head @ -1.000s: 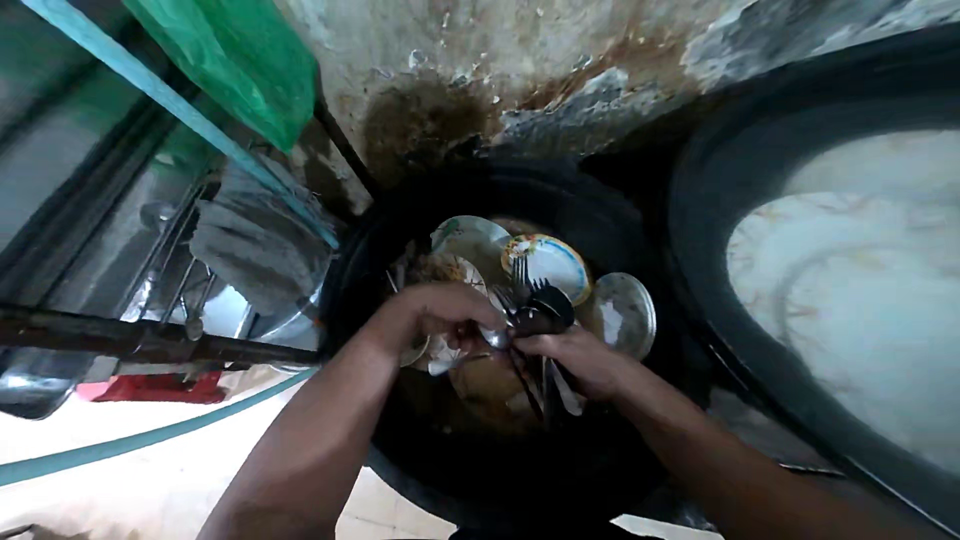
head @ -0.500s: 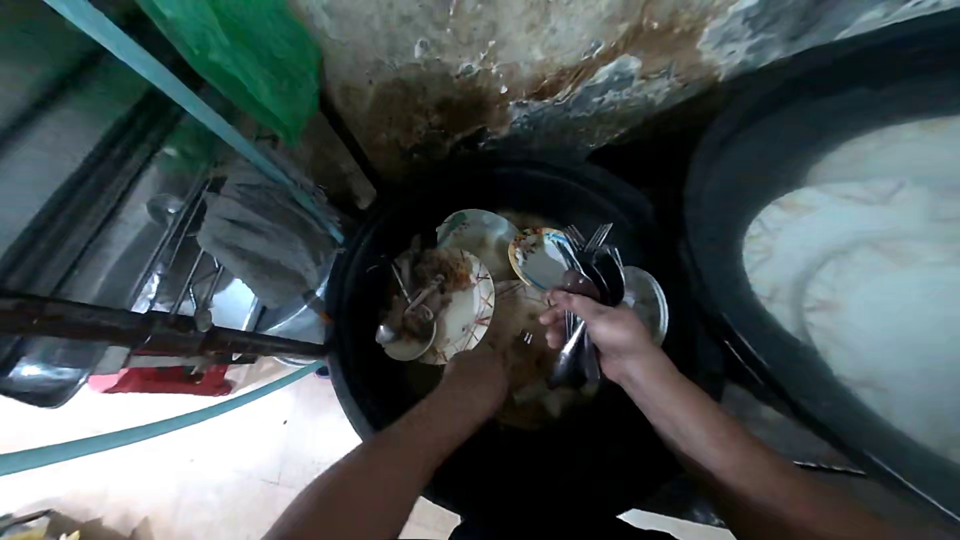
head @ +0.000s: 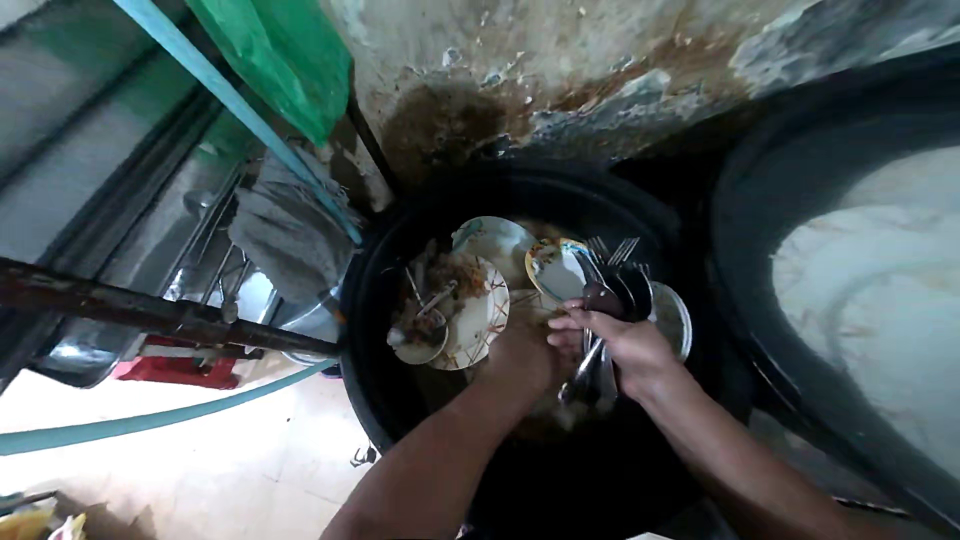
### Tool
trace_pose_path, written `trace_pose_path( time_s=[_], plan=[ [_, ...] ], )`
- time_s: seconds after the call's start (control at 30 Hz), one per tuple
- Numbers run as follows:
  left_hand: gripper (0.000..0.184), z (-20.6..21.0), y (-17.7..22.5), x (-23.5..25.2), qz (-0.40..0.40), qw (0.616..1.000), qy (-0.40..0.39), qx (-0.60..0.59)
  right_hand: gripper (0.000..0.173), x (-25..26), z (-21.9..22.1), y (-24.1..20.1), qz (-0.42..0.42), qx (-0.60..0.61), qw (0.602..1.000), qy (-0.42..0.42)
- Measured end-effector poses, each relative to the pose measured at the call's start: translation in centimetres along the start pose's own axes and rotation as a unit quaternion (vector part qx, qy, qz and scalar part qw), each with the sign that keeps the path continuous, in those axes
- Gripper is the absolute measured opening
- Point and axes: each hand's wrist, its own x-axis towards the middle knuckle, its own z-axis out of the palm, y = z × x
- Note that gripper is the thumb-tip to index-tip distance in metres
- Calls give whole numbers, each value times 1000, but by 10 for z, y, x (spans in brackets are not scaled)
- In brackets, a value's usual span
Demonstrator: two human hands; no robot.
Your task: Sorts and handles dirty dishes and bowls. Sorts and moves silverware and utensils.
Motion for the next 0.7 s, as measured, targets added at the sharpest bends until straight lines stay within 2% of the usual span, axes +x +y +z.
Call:
trace_pose_path(
  time_s=[0.13,0.27,0.37,0.47,0.53,0.6,0.7],
  plan=[
    [28,-50,-11,-19,7,998,59,-14,13,4,-1,4,-16,63,998,-3],
    [27,-73,-11,-17,49,974,113,-188,14,2,0,7,7,38,997,-68],
    [28,-74,-24,-3,77,956,103,-262,16,-4,-1,1,60,41,990,-123],
    [42,-81,-66,8,80,961,79,-253,14,-2,-3,2,57,17,990,-127],
    [43,-87,-99,13,-7,975,134,-177,14,0,-2,1,61,8,994,-89],
    [46,-85,-127,26,-137,974,166,-64,9,3,-2,1,44,-2,996,-75],
    [66,-70,-137,37,-251,952,151,-89,7,6,-4,7,-5,0,997,-80]
  ],
)
